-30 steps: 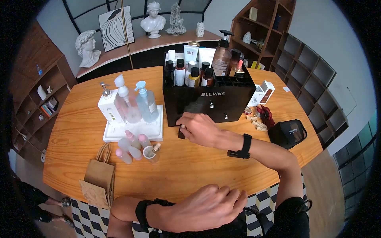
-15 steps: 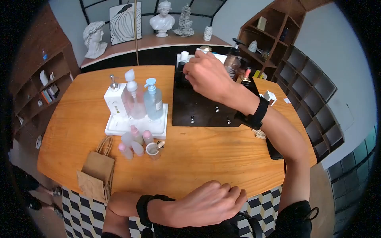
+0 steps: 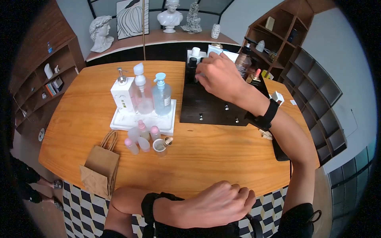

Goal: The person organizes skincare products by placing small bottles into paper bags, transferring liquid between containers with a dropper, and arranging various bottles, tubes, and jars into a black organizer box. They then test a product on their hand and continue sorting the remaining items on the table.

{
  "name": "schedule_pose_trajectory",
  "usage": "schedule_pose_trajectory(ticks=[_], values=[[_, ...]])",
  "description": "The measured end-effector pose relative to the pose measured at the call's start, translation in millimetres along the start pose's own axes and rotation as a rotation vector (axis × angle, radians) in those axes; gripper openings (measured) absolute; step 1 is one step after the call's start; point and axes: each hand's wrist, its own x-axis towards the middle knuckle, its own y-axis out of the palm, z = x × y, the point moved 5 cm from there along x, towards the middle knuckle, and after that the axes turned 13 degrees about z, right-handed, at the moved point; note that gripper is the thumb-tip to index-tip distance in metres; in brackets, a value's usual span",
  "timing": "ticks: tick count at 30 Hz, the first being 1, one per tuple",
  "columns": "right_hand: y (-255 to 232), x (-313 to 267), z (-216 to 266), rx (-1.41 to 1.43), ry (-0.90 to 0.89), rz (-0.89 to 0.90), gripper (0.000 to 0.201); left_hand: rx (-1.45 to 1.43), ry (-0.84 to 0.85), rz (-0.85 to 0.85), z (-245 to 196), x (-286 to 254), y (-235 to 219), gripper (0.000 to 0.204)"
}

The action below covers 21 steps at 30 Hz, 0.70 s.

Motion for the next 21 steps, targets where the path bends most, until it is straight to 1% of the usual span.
schedule_pose_trajectory(ticks=[2,3,4,6,8,9,11,13,14,15,16,18,20,21], values=[[-24,-12,10,-0.017,0.0,-0.27,0.01,-0.009,0.002,-0.01,-1,0,1,0.034],[-31,-21,16,-0.006,-0.054,-0.372,0.009,-0.015,-0.011,-0.021,-1,-1,2,0.035],[-32,-29,23,-0.003,-0.056,-0.369,0.009,-0.018,-0.014,-0.023,0,0,1,0.035],[-28,-49,35,0.12,-0.063,-0.34,0.012,-0.019,-0.015,0.022,1,0,-1,0.033],[-5,-70,48,0.238,-0.126,-0.195,0.035,-0.013,-0.035,0.033,1,1,-1,0.029],[8,-81,57,0.244,-0.188,-0.16,0.044,-0.007,-0.043,0.045,1,2,0,0.025],[37,-110,69,0.241,-0.237,0.115,0.048,-0.007,-0.066,0.048,1,3,3,0.023],[62,-138,75,0.375,-0.271,0.219,0.057,-0.008,-0.078,0.054,2,4,7,0.02],[61,-147,79,0.381,-0.282,0.213,0.057,-0.003,-0.084,0.007,3,4,10,0.02],[64,-155,80,0.396,-0.218,0.334,0.056,0.002,-0.085,-0.04,4,4,11,0.019],[69,-164,79,0.409,-0.15,0.455,0.056,0.004,-0.092,-0.035,6,4,11,0.019],[71,-174,77,0.441,-0.14,0.436,0.057,0.041,-0.097,-0.027,12,5,7,0.019],[70,-180,76,0.481,-0.032,0.519,0.056,0.082,-0.106,-0.019,15,5,5,0.021],[67,-182,77,0.478,-0.047,0.513,0.056,0.046,-0.142,-0.066,19,5,6,0.022]])
